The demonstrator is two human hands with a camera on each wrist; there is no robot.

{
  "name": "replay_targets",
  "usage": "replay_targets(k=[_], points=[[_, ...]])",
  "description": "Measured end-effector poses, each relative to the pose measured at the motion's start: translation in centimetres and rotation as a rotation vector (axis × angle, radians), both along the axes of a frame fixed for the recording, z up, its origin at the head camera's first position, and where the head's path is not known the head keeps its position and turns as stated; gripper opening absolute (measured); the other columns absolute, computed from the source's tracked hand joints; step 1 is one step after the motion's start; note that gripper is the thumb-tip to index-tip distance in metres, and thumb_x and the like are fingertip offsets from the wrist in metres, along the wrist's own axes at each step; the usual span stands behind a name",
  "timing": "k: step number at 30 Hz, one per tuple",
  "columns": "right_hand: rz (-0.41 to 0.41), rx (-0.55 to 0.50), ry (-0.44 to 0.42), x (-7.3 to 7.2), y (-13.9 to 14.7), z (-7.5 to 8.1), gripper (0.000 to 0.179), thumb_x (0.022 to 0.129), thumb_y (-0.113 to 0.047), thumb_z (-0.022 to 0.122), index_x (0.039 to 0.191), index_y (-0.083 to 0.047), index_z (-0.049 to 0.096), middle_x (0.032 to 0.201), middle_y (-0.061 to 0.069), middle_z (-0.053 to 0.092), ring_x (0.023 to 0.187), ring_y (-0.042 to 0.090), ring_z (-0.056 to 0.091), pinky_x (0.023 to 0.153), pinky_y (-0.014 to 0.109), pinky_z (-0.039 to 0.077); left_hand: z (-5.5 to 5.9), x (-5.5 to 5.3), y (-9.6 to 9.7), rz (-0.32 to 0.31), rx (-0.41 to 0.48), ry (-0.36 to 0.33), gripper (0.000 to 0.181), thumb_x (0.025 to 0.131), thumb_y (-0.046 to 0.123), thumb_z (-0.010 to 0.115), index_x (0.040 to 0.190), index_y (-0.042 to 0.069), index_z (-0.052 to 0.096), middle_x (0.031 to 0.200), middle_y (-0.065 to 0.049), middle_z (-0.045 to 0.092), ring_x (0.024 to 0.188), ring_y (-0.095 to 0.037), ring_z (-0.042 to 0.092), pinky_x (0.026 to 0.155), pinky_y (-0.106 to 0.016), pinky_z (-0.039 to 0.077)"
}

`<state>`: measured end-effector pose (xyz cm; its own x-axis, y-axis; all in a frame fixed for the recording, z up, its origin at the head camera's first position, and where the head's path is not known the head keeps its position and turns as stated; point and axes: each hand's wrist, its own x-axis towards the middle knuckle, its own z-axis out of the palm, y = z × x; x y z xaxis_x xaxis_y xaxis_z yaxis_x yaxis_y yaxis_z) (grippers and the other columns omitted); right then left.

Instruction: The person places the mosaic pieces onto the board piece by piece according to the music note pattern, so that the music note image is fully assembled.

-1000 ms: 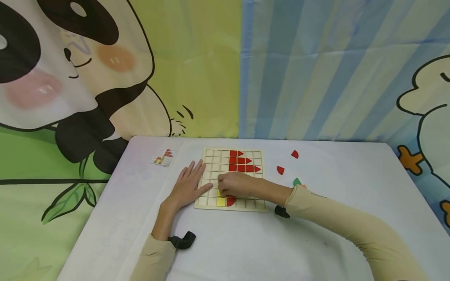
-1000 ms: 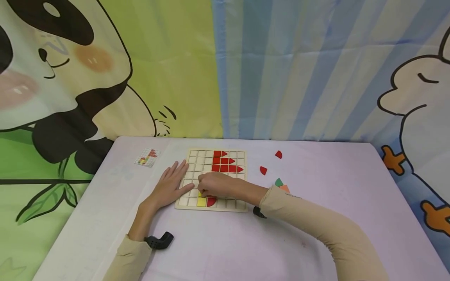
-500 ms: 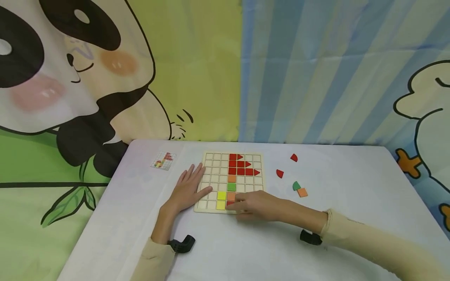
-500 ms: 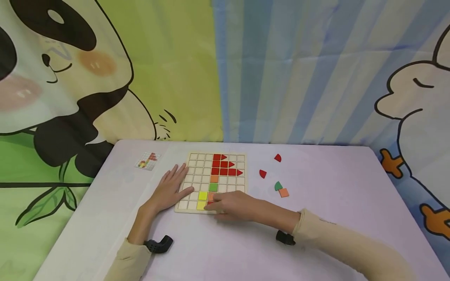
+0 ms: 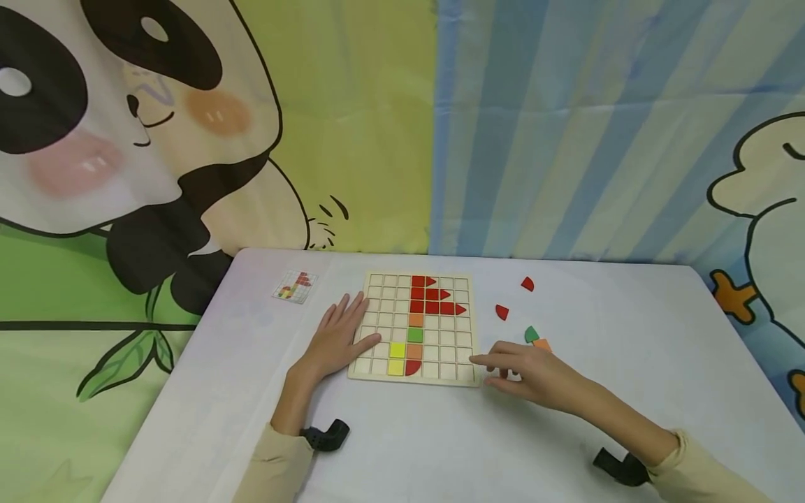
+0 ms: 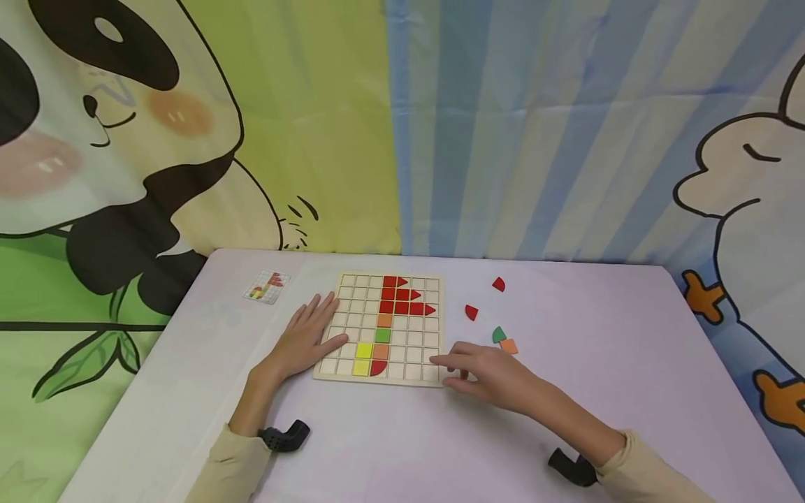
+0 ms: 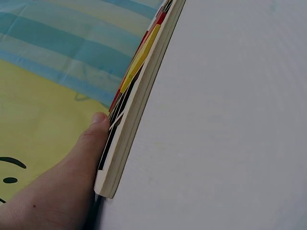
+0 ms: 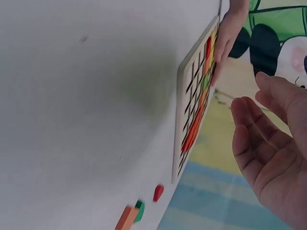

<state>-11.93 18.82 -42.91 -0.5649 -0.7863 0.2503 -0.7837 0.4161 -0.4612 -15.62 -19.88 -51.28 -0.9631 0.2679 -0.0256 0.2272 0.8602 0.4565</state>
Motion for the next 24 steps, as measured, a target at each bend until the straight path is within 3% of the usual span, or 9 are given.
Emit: replay_targets(k=[5,7,10,16,19,24], points=[[-0.249,0.058,0.013,-1.8,1.8,0.9,0.028,0.086,-0.006,0.083,0.113,-0.005,0.078,0.098,0.001,0.073,0.076,0.006,0.063,0.060,0.020,0.053,0.0,-0.1,0.0,-0.003,0.003,0.003,0.090,0.098,0.060,0.057,0.166,0.012,0.022,0.175,-0.006,0.014,0.163,-0.031,0.004,0.131,-0.055,0.004],[-0.363,0.088,0.010,-3.3,2.6,1.2,0.025,0.087,-0.007,0.082,0.111,-0.004,0.079,0.098,0.005,0.073,0.076,0.011,0.064,0.059,0.021,0.052,0.0,-0.1,0.0,-0.004,0.005,0.000,0.090,0.098,0.060,0.057,0.166,0.012,0.022,0.175,-0.006,0.014,0.163,-0.031,0.004,0.131,-0.055,0.003],[-0.456,0.142,0.005,-6.5,4.0,1.1,0.025,0.089,-0.008,0.080,0.113,-0.001,0.078,0.103,0.013,0.073,0.077,0.019,0.066,0.059,0.024,0.052,0.1,-0.1,-0.1,-0.003,0.003,-0.007,0.090,0.098,0.060,0.057,0.166,0.012,0.021,0.175,-0.006,0.014,0.163,-0.031,0.004,0.131,-0.055,0.004],[-0.532,0.292,-0.099,-12.8,5.4,-0.8,0.027,0.092,-0.012,0.078,0.116,0.001,0.077,0.108,0.022,0.070,0.084,0.028,0.066,0.066,0.036,0.057,0.3,0.0,-0.1,-0.003,-0.002,-0.005,0.090,0.098,0.060,0.058,0.166,0.012,0.022,0.174,-0.006,0.015,0.163,-0.031,0.004,0.131,-0.055,0.004],[-0.516,0.330,-0.132,-14.2,5.4,-1.4,0.020,0.093,-0.010,0.077,0.108,0.002,0.078,0.102,0.020,0.072,0.086,0.029,0.065,0.069,0.041,0.058,0.3,0.1,0.0,-0.003,-0.002,-0.005,0.090,0.099,0.060,0.057,0.166,0.012,0.022,0.174,-0.006,0.015,0.163,-0.031,0.004,0.131,-0.055,0.004],[-0.465,0.290,-0.128,-15.2,5.5,-1.8,0.003,0.092,-0.002,0.074,0.092,0.001,0.075,0.088,0.015,0.073,0.077,0.025,0.063,0.067,0.038,0.056,0.1,0.1,0.1,-0.001,0.010,0.001,0.090,0.098,0.060,0.057,0.166,0.012,0.023,0.174,-0.006,0.015,0.163,-0.031,0.004,0.131,-0.055,0.004]])
